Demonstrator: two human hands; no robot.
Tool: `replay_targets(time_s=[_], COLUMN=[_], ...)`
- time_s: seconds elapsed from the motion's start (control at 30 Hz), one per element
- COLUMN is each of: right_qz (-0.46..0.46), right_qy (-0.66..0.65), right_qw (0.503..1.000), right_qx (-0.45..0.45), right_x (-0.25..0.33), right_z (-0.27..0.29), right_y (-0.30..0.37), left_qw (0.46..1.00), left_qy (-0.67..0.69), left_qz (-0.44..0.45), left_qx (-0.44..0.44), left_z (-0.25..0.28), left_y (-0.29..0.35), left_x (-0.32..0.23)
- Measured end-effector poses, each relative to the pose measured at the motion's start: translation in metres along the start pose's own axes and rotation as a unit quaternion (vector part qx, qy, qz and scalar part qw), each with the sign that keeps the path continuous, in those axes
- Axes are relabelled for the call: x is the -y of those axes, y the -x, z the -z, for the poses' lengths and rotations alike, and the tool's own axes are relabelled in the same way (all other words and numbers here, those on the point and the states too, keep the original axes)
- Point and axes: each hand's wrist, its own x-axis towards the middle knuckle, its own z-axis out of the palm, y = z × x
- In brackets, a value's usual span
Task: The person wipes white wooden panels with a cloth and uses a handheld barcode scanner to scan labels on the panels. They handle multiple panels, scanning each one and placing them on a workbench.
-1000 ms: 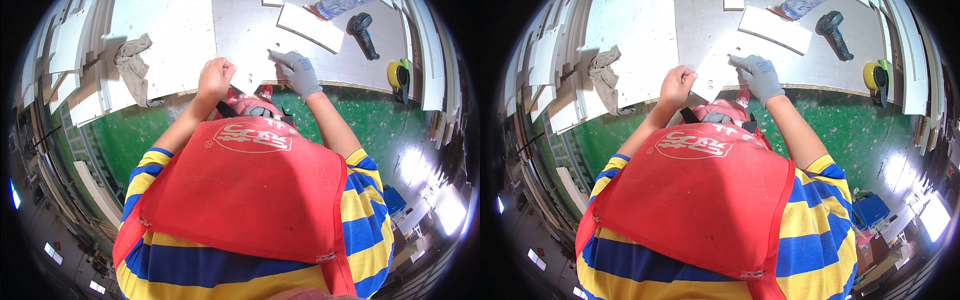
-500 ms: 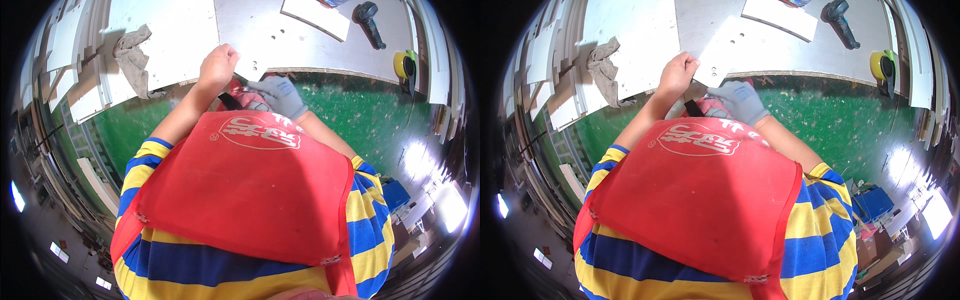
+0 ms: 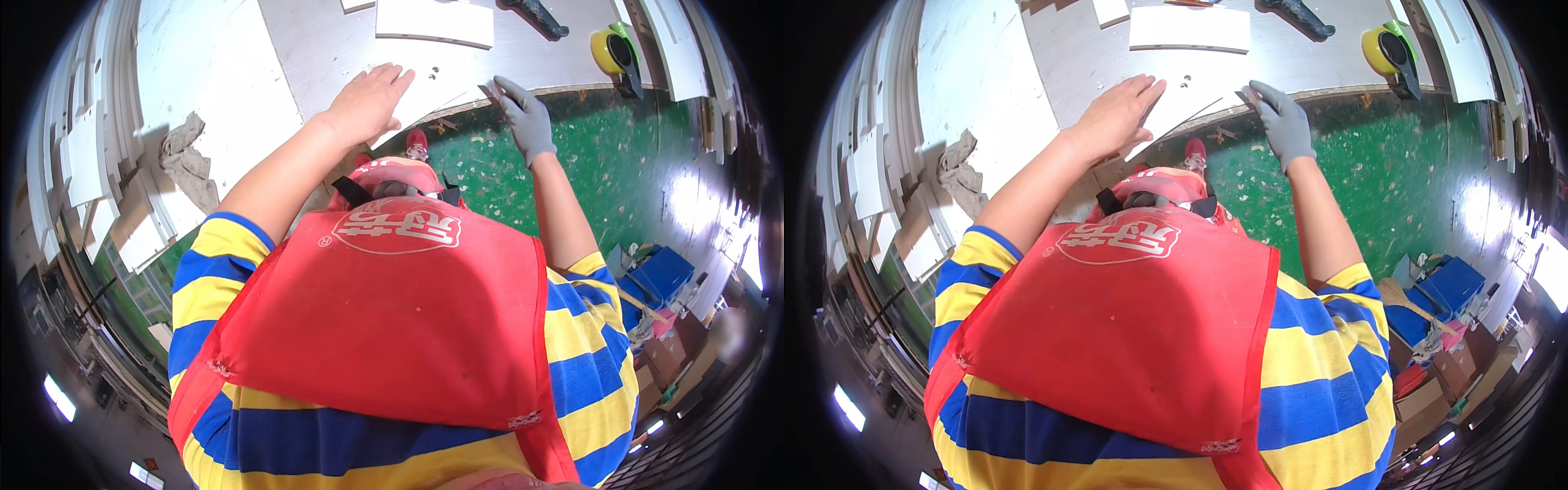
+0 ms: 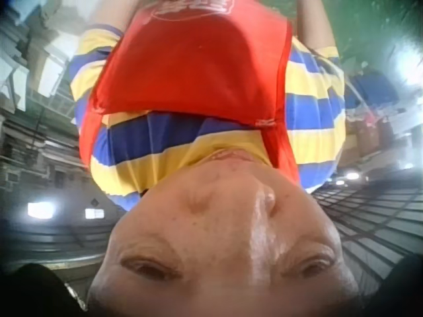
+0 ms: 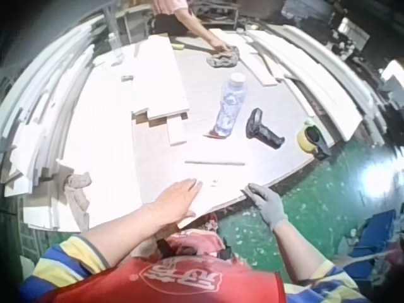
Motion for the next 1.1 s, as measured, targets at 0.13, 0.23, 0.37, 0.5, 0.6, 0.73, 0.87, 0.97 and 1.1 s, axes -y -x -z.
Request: replay_targets(time_s=[0.13,0.23,0.37,0.5,0.6,0.73,0.87,0.97,1.1], right_qz=[0.035,0.122,0.178,0.239,0.345,0.285,0.125,0.081,0.077], right_qy=[-0.068,-0.007,0.031,0.081,0.117,0.092,0.011,-0.006,-0.049], right_qw=[0.997,0.99,0.978,0.957,0.918,0.938,0.991,0.997,0.996], right_qx=[0.002,0.063,0.109,0.141,0.156,0.174,0.039,-0.003,-0.013], right_x=[0.007,0.016,0.033,0.034,0.02,-0.001,0.011,0.017,0.031], right_z=[0.0,0.0,-0.01,-0.016,-0.008,-0.001,-0.003,-0.017,-0.038], right_y=[-0.027,-0.036,-0.055,-0.062,-0.035,0.014,0.009,-0.01,-0.031], left_qw=[0.995,0.992,0.997,0.998,0.998,0.996,0.986,0.972,0.947], left_qy=[-0.103,-0.122,-0.071,-0.059,-0.056,-0.04,0.029,0.07,0.174], left_qz=[-0.005,-0.009,0.019,0.024,0.032,0.085,0.162,0.224,0.271], left_qx=[0.012,-0.033,-0.023,-0.022,-0.016,-0.01,-0.029,-0.031,-0.006], left_z=[0.0,-0.007,-0.009,-0.008,-0.007,0.0,-0.004,-0.003,-0.006], left_y=[0.004,0.01,0.013,0.013,0.013,0.012,0.012,0.017,0.021], left_x=[-0.002,-0.004,-0.006,-0.006,-0.007,-0.016,-0.022,-0.007,0.012])
